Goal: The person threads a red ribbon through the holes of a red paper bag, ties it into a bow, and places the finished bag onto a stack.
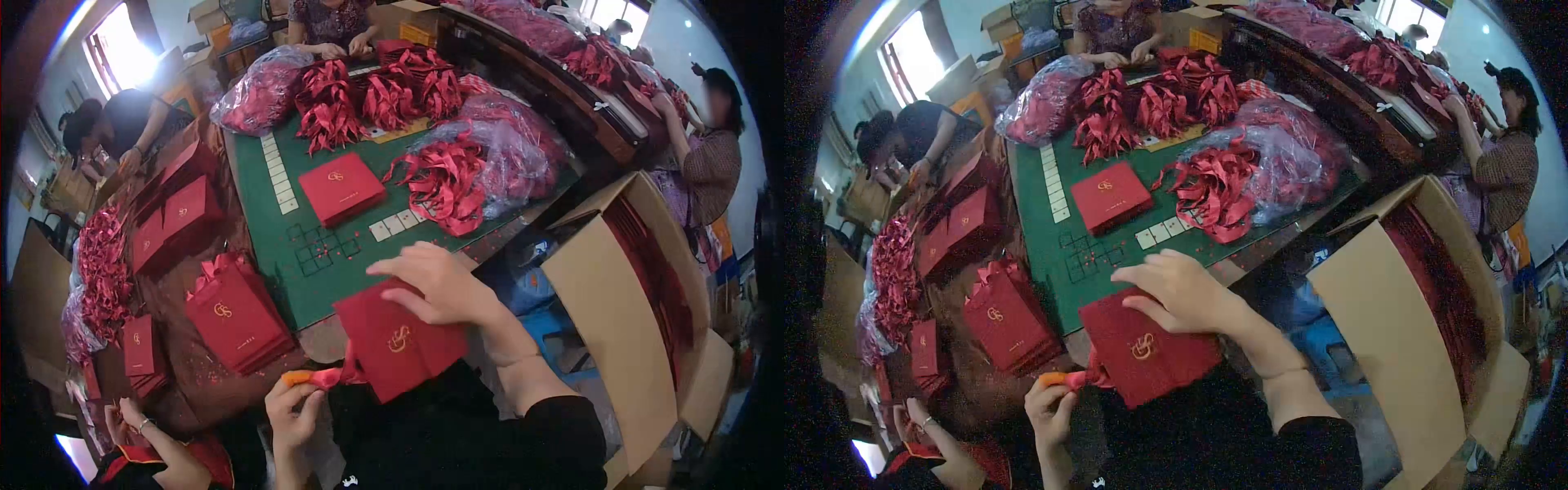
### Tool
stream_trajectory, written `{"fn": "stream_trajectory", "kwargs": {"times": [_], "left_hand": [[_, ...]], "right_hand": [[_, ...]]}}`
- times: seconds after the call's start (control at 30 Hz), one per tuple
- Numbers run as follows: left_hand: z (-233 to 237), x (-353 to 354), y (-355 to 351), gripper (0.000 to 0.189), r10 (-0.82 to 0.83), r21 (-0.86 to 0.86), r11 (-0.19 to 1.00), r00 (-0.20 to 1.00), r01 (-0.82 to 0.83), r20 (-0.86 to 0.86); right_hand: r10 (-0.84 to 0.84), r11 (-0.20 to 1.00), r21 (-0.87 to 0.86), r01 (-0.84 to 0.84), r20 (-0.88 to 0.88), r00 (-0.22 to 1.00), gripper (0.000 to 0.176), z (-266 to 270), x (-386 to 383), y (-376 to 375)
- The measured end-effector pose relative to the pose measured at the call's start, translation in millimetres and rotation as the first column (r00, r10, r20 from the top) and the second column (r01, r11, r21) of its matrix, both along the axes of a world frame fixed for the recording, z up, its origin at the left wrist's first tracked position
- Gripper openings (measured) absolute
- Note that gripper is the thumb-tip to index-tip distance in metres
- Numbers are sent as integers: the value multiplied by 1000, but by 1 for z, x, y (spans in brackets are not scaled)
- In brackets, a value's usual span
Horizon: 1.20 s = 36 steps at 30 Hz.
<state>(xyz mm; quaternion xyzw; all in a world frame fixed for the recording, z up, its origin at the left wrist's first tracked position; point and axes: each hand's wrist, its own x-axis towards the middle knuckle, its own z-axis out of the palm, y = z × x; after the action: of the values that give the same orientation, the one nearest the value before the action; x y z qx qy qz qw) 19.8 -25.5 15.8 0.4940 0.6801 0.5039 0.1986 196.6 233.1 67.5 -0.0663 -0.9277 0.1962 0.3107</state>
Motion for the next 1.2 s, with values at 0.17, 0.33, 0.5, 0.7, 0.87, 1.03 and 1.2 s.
{"fn": "stream_trajectory", "kwargs": {"times": [0.17, 0.33, 0.5, 0.7, 0.87, 1.03, 1.2], "left_hand": [[-21, -2, 13, 5, 211, 17, 977, 975, -210, -66], [-43, -12, 3, 11, 324, -36, 943, 939, -330, -118], [-20, 9, 24, 30, 690, 242, 718, 618, -653, -378], [-54, 41, 79, 45, 176, 0, 972, 730, -234, -660], [-73, 50, 92, 55, 186, -82, 945, 725, -317, -663], [-69, 46, 89, 82, 167, -167, 936, 810, -309, -562], [-66, 50, 78, 90, 153, -194, 946, 885, -260, -441]], "right_hand": [[-60, 976, 208, 60, -6, 998, 15, -109, -76, 78], [-726, 598, 574, 560, 92, 681, 16, -104, -72, 182], [-675, 652, 621, 435, 214, 706, 14, -136, -66, 227], [-704, 560, -824, 87, -418, 574, 32, -79, -61, 271], [-465, 868, -492, 65, -761, 453, 29, 77, -11, 209], [-153, 917, -314, -246, -846, 511, 24, 138, 37, 98], [5, 755, -390, -528, -801, 599, 18, 125, 65, 7]]}}
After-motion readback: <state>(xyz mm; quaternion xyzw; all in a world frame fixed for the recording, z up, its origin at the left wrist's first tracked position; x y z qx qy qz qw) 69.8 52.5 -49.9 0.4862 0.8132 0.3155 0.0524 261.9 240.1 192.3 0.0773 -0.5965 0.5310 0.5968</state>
